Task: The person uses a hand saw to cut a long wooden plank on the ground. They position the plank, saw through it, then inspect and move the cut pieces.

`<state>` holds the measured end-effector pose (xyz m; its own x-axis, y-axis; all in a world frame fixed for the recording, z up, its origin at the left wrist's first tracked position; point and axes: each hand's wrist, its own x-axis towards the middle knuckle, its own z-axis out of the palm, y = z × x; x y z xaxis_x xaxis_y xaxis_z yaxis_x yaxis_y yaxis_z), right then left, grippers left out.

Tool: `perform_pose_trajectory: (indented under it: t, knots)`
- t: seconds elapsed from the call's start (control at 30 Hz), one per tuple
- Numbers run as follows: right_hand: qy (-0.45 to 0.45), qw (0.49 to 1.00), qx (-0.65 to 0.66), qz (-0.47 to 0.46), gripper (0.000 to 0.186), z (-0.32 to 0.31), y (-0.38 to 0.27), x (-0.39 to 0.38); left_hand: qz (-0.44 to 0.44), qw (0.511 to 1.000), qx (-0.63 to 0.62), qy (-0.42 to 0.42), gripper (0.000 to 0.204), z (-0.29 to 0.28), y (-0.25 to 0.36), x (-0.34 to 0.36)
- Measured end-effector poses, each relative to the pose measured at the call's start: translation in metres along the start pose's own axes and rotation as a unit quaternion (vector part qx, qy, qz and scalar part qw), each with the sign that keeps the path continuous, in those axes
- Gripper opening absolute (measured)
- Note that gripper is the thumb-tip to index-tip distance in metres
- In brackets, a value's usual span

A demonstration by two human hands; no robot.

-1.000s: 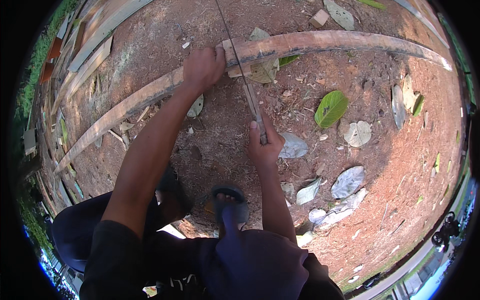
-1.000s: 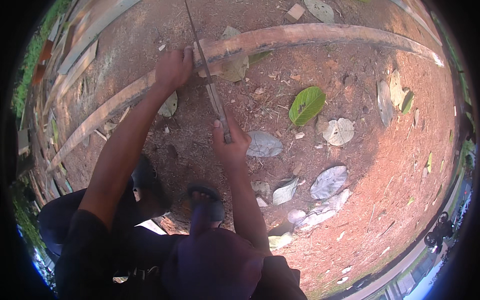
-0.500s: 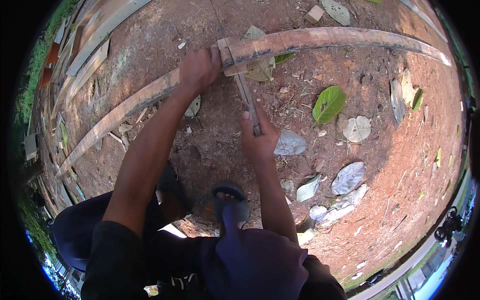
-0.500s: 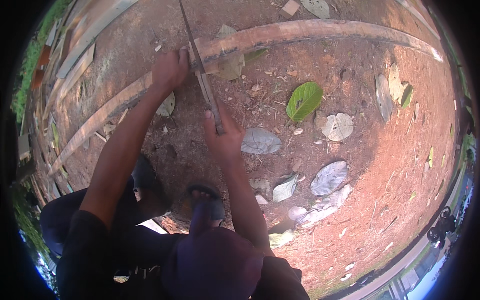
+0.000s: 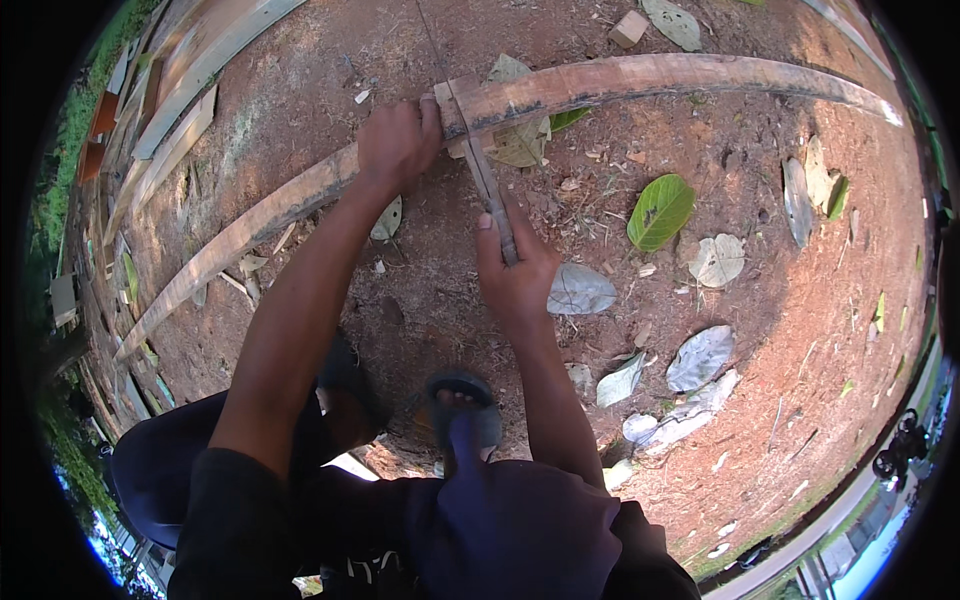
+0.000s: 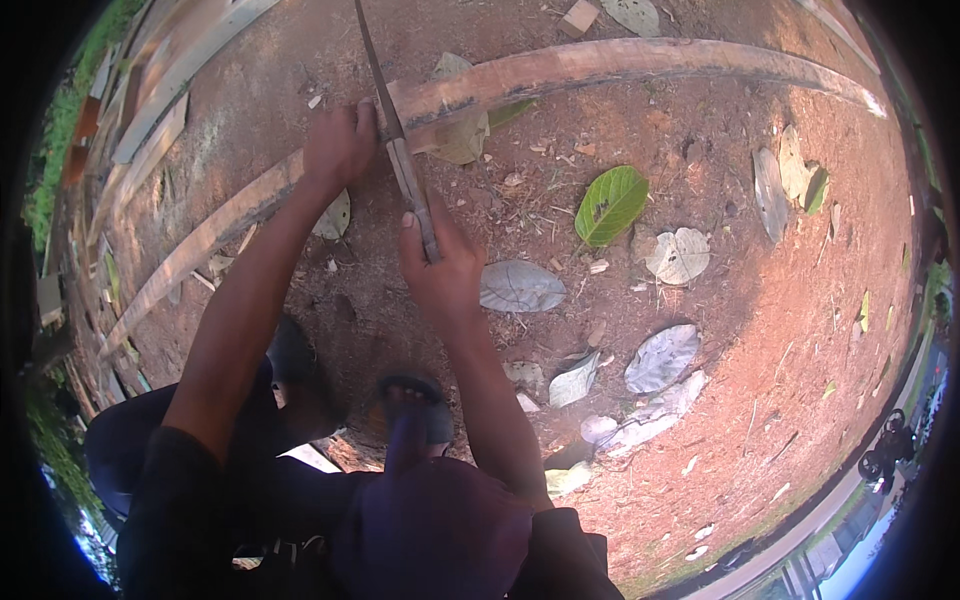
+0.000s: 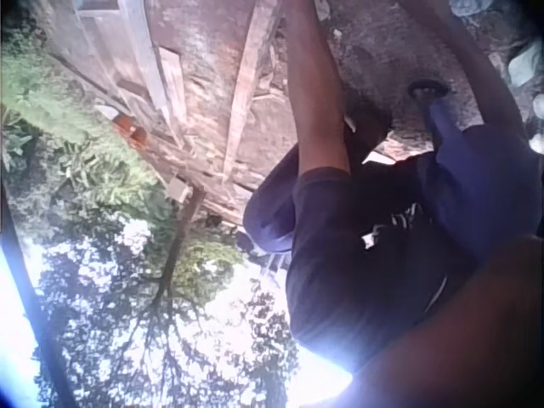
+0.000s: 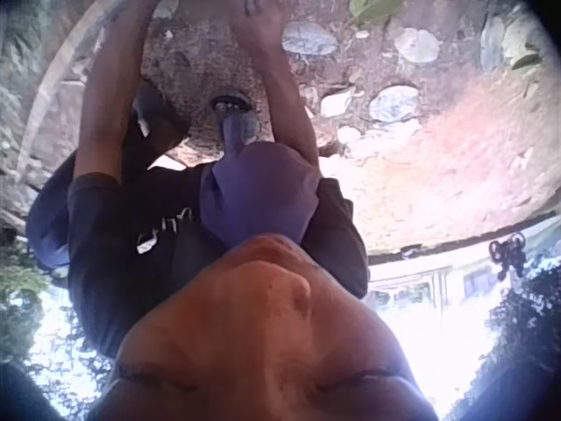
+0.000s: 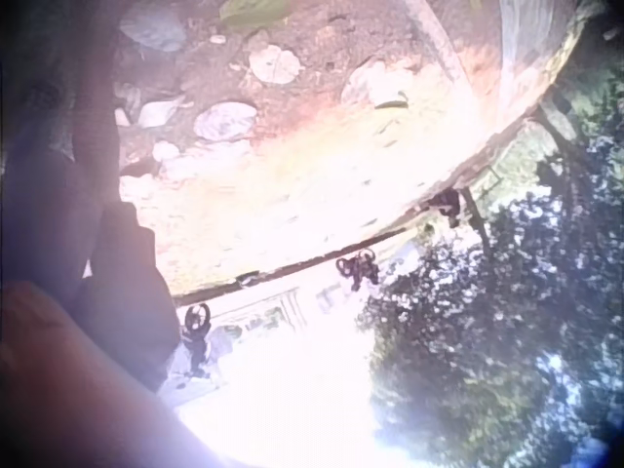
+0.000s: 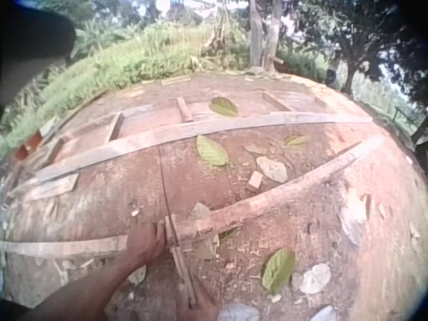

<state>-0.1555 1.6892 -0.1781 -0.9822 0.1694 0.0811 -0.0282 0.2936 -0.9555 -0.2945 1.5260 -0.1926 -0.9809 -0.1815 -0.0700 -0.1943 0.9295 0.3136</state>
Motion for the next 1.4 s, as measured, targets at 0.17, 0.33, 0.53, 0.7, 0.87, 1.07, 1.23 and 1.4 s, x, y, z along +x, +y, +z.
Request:
perform_pose_trajectory:
  t: [0.17, 0.33, 0.53, 0.7, 0.87, 1.07, 1.23, 1.4]
  knots:
    - [-0.043, 0.991, -0.115, 0.042, 0.038, -0.107, 0.003, -0.156, -0.041, 0.996, 0.025, -0.072, 0.056, -0.002, 0.002, -0.002]
    - [-0.014, 0.995, -0.07, 0.066, 0.035, -0.044, 0.0, -0.071, -0.04, 0.996, 0.018, -0.075, 0.057, -0.008, 0.005, 0.003]
    - [0.009, 0.999, 0.002, 0.048, 0.034, -0.013, -0.001, -0.024, -0.019, 0.998, 0.02, -0.057, 0.058, -0.009, -0.001, 0.0]
    - [-0.05, 0.99, -0.127, 0.041, 0.043, -0.112, -0.006, -0.15, -0.036, 0.997, 0.019, -0.059, 0.057, -0.004, 0.005, 0.002]
    - [-0.024, 0.997, -0.045, 0.053, 0.035, -0.026, -0.013, -0.043, -0.014, 1.0, 0.001, -0.014, 0.055, -0.001, -0.001, -0.001]
    - [-0.065, 0.988, -0.095, 0.108, 0.039, -0.056, -0.011, -0.071, -0.014, 0.999, 0.001, -0.047, 0.055, -0.01, -0.004, 0.003]
    - [-0.054, 0.981, -0.176, 0.051, 0.046, -0.138, 0.005, -0.192, -0.036, 0.997, 0.023, -0.056, 0.056, -0.002, 0.003, -0.003]
    - [-0.027, 0.995, -0.031, 0.085, 0.038, -0.018, -0.003, -0.026, -0.037, 0.998, 0.004, -0.058, 0.054, -0.007, 0.008, 0.004]
